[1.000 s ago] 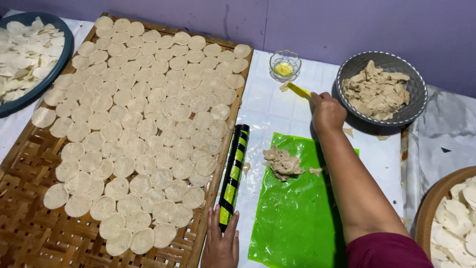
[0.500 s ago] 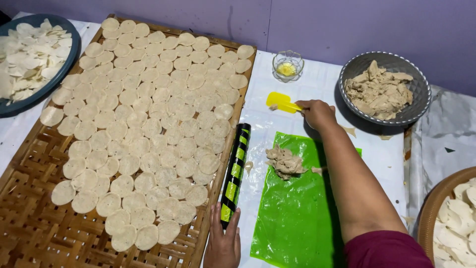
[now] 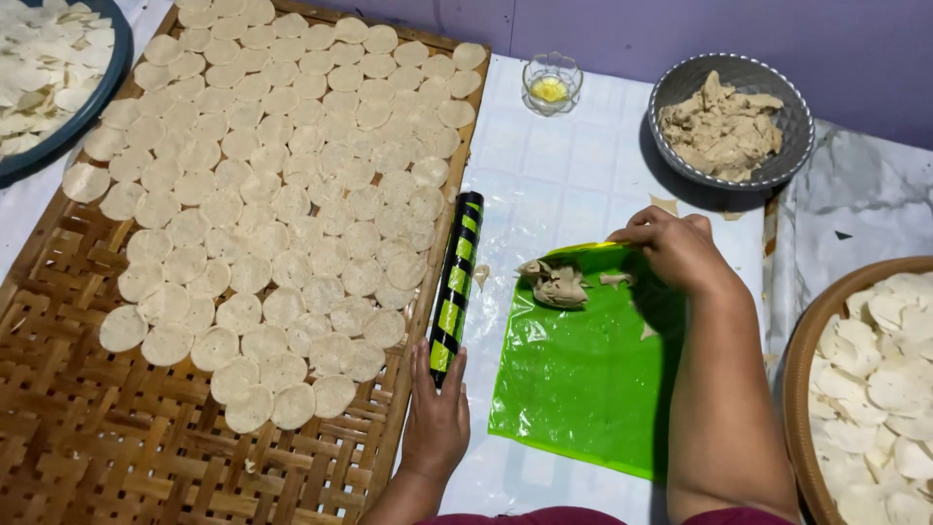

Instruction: The person uses a yellow spatula to press dough into circular molds on a green mat, then transfers the formed dough circles onto a woven tray. The person also scrapes excess dough from the mat and rolls a piece of dough with a rolling pin.

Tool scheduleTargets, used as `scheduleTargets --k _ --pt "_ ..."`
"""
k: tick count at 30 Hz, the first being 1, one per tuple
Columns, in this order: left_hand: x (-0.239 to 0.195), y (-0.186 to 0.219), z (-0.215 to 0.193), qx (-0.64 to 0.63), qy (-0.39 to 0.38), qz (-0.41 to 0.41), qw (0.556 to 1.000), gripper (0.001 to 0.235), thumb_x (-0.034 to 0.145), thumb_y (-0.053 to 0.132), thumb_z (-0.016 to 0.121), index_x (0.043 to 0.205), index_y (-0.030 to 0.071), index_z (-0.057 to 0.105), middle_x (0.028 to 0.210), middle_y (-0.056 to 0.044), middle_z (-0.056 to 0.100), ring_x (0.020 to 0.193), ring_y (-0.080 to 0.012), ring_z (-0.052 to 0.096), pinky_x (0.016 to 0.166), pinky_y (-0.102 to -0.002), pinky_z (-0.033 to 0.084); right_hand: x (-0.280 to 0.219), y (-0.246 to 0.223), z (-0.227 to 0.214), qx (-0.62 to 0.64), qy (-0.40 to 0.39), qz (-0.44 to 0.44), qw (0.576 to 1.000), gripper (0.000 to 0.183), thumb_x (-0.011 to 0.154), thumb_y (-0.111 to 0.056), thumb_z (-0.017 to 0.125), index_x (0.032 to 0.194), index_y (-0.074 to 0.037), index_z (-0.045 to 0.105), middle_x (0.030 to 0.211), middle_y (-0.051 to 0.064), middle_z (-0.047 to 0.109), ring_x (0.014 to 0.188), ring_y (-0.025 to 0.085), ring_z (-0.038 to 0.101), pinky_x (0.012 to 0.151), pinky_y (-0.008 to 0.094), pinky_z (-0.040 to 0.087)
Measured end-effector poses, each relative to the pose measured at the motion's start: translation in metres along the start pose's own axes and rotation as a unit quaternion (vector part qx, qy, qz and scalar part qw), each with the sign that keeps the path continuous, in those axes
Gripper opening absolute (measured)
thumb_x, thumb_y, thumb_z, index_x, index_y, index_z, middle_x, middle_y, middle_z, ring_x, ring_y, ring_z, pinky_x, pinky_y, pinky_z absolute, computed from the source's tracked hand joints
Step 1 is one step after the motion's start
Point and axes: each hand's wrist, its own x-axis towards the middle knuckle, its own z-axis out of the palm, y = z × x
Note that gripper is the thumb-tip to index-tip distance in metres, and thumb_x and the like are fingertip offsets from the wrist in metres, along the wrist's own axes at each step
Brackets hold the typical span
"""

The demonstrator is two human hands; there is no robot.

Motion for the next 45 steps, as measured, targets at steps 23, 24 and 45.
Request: scheduleTargets --k 23,24,45 --pt "-0.005 -0.007 0.007 -0.014 0.09 0.065 0.994 0.055 0.098 0.007 0.054 0.153 0.015 0.045 0.158 -0.031 0.026 0.149 -0.0532 0.023 0.115 -0.059 0.034 -0.077 -0.029 0.203 0.092 0.136 0.099 0.981 0.031 0.104 -0.019 0.041 0.128 0.0 0.036 0.083 0.027 0.071 0.08 0.052 0.073 0.07 0.06 0.058" --pt "-0.007 -0.008 0.007 -0.015 0.089 0.065 0.994 0.055 0.099 0.007 0.053 0.152 0.015 0.046 0.158 -0.031 0.026 0.149 -0.0531 0.023 0.115 -0.059 0.034 -0.085 -0.024 0.209 0.101 0.155 0.11 0.977 0.029 0.104 -0.019 0.042 0.125 0.0 0.035 0.081 0.027 0.07 0.078 0.052 0.073 0.069 0.059 0.059" --pt "-0.007 -0.008 0.007 -0.014 0.083 0.063 0.994 0.058 0.099 0.005 0.051 0.155 0.014 0.042 0.159 -0.032 0.024 0.149 -0.0541 0.022 0.116 -0.06 0.032 -0.112 -0.083 0.192 0.029 0.014 0.029 0.999 0.039 0.102 -0.027 0.04 0.133 -0.003 0.037 0.083 0.027 0.073 0.084 0.051 0.074 0.077 0.065 0.056"
